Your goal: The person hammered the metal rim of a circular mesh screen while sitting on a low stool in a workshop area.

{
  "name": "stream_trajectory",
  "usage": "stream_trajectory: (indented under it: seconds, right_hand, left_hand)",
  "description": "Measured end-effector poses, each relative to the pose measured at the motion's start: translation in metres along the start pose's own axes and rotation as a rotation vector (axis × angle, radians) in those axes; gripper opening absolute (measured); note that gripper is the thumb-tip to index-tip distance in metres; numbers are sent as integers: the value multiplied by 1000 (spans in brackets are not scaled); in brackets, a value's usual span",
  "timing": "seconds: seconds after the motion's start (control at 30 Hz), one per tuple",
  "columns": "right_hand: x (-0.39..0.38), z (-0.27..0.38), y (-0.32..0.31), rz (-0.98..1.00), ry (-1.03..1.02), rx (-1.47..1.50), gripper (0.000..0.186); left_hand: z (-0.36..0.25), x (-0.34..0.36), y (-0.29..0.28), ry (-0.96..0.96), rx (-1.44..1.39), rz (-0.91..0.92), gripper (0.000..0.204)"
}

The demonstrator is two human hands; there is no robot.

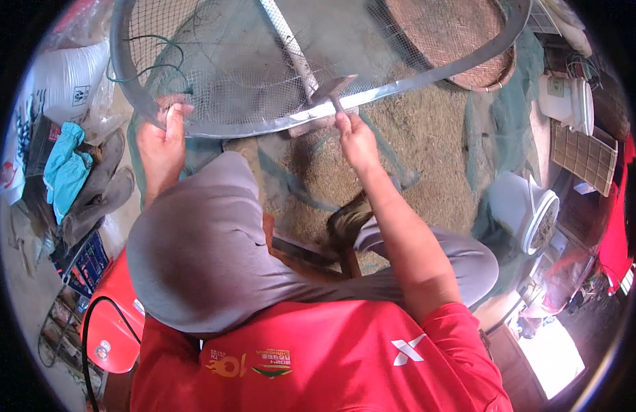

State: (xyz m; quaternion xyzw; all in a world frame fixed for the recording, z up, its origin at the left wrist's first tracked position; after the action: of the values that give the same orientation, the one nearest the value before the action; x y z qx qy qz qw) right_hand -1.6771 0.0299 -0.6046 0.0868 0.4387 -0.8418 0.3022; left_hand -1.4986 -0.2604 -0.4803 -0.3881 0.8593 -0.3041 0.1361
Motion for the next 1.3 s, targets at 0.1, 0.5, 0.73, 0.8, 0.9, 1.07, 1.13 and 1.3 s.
stream_trajectory:
  seconds: [0.1, 0.5, 0.73, 0.8, 0.9, 1.07, 1.13, 1.3]
  right_hand:
    - [-15, 18, -24, -129, 15, 283, 31]
    - [-8, -21, 21, 6, 70, -164, 44]
    - [-6, -20, 21, -1, 130, -109, 45]
    - [0, -20, 22, -47, 127, -85, 41]
    - [6, -24, 26, -45, 154, -75, 41]
    - [7, -26, 32, -12, 172, -63, 47]
    - [9, -27, 36, -30, 134, -22, 44]
    - [13, -47, 32, -15, 175, 217, 41]
  left_hand:
    - [2, -3, -2, 19, -43, -34, 22]
    - [4, 3, 11, -122, -239, 20, 26]
    - [45, -2, 76, -293, -664, 177, 50]
    - [60, -4, 98, -552, -681, 277, 50]
    - [54, -4, 119, -679, -775, 477, 49]
    - [68, 18, 166, -991, -804, 637, 74]
    - [81, 25, 179, -991, -794, 647, 64]
    - [70, 28, 182, -926, -720, 580, 29]
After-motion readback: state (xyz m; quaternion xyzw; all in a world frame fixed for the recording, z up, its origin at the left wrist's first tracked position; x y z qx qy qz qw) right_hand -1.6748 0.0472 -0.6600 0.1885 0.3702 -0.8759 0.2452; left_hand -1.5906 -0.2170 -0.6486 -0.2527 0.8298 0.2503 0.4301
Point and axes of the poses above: each hand's wrist, its own x-axis towards the middle knuckle, its own y-axis out of the palm, z = x × y, the point moved 6 cm from there along x, towards the middle knuckle
